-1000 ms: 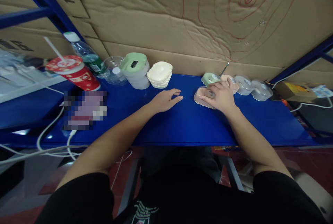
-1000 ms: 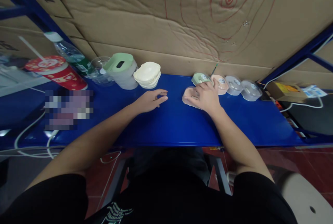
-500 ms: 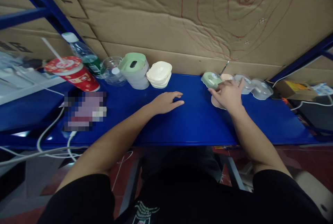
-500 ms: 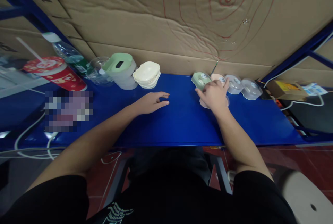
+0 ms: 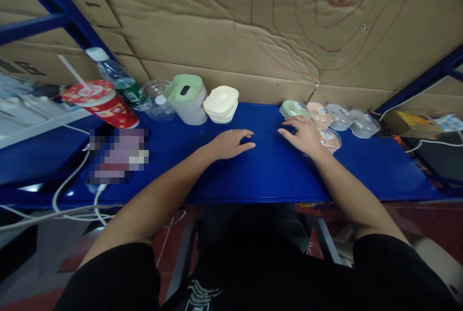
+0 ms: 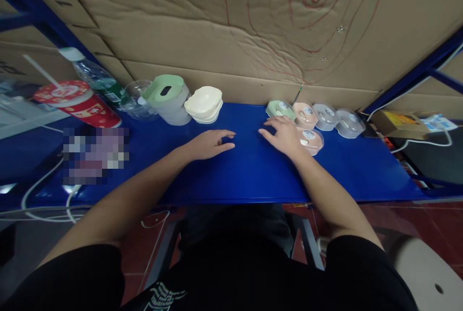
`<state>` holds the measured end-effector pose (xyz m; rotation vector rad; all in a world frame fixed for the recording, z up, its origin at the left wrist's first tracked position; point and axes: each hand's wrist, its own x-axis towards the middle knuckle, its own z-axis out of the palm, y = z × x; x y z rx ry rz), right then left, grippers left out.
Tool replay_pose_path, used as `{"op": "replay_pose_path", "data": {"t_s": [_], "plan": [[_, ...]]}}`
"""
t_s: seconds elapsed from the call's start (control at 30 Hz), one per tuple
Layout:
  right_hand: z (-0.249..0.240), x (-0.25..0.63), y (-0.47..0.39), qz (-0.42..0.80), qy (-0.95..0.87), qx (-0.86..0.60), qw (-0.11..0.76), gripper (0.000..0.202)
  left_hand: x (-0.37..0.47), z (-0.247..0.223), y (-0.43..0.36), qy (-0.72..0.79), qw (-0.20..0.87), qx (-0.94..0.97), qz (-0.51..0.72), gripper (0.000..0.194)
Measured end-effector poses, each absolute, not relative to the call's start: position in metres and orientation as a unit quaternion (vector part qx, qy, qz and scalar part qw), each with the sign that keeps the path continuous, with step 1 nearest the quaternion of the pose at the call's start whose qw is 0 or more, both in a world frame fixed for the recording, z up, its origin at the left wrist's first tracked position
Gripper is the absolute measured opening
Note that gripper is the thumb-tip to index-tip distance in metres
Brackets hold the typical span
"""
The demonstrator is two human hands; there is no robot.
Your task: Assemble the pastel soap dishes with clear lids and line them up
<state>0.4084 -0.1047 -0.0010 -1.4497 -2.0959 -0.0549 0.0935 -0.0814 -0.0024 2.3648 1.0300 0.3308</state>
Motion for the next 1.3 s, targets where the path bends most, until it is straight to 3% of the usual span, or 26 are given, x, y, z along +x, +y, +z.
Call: {"op": "replay_pose_path", "data": {"t_s": [0.27,0.43,0.5,0.7,0.9,1.03,1.2,1.3], "plan": [[0.017,0.446,-0.101,-0.02,-0.703,-0.694,0.152,0.055,0.092,-0.008,-0.079,0.37,0.254,0.885,0.125,0.063],[0.014,0.463,-0.106,-0.027,-0.717,-0.682,0.143,0.046,0.092,-0.008,-0.079,0.369,0.245,0.889,0.117,0.064],[0.012,0.471,-0.117,-0.063,-0.738,-0.656,0.146,0.04,0.092,-0.006,-0.081,0.368,0.243,0.89,0.115,0.064],[0.003,0.509,-0.177,-0.202,-0.655,-0.721,0.1,0.047,0.094,-0.004,-0.082,0.361,0.225,0.899,0.102,0.067],[-0.008,0.585,-0.233,-0.214,-0.638,-0.732,0.103,0.048,0.094,-0.008,-0.079,0.358,0.193,0.909,0.088,0.07],[-0.01,0.637,-0.255,-0.145,-0.619,-0.762,0.128,0.05,0.094,-0.01,-0.077,0.359,0.197,0.907,0.094,0.07],[-0.009,0.673,-0.273,-0.085,-0.648,-0.732,0.192,0.022,0.095,-0.007,-0.078,0.368,0.212,0.9,0.098,0.068],[-0.007,0.681,-0.277,-0.066,-0.636,-0.741,0.202,0.017,0.095,-0.006,-0.078,0.371,0.214,0.898,0.1,0.067]]}}
